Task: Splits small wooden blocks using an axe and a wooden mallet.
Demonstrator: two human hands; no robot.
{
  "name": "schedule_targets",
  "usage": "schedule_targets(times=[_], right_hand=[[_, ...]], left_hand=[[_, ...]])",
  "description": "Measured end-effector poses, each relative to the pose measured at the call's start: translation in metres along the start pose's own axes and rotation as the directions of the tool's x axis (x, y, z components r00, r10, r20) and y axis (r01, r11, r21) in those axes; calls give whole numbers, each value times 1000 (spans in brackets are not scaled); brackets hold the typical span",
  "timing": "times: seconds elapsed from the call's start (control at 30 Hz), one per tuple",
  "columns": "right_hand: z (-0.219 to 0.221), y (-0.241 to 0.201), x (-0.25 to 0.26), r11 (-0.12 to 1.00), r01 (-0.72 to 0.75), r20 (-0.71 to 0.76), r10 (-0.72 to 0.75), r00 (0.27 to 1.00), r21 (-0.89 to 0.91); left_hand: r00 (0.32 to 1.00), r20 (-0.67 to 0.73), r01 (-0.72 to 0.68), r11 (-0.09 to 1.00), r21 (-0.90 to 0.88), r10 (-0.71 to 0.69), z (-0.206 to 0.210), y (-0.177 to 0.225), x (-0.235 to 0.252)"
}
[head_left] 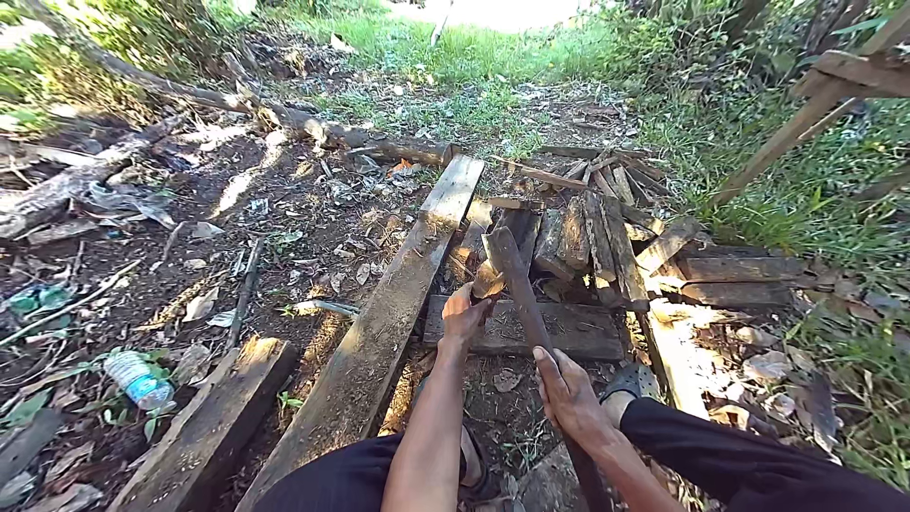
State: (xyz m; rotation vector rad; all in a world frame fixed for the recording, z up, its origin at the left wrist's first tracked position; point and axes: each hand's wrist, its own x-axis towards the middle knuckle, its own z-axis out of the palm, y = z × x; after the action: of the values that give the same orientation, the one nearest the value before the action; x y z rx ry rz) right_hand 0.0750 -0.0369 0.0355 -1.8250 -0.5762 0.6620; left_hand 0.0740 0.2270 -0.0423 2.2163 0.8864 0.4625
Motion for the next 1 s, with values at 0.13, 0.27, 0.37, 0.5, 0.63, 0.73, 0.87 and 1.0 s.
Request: schedule_targets(times=[0.13,0.27,0.37,0.5,0.63,0.73,0.87,1.0], right_hand=[[-8,-20,-5,994,-69,35,66,997,85],[-10,-19,-7,997,-17,10,16,1000,71],[-10,-38,-16,987,116,-49,-111,993,111],[-17,-75,-23,848,498,-224,-457,861,183],[-26,-96,-15,633,753,-343,-678,650,177],[-20,-72,-11,751,647,-301,-591,748,135],[-1,9,14,997,34,-93,-40,995,-62],[11,17,20,996,-14,-61,9,998,-85]], left_hand=[[1000,5,13,1000,-5,-13,0,0,0],[999,27,18,1000,9,-18,1,1,3],[1000,18,14,1000,20,-14,2,3,2],[1000,-3,18,1000,8,-18,1,1,0],[1000,-18,5,1000,-13,-5,3,-1,1],[1000,-27,-15,1000,-10,14,2,-2,0],[1000,-2,-4,999,47,5,1,-1,-1],[1000,17,24,998,62,-25,-5,3,0]])
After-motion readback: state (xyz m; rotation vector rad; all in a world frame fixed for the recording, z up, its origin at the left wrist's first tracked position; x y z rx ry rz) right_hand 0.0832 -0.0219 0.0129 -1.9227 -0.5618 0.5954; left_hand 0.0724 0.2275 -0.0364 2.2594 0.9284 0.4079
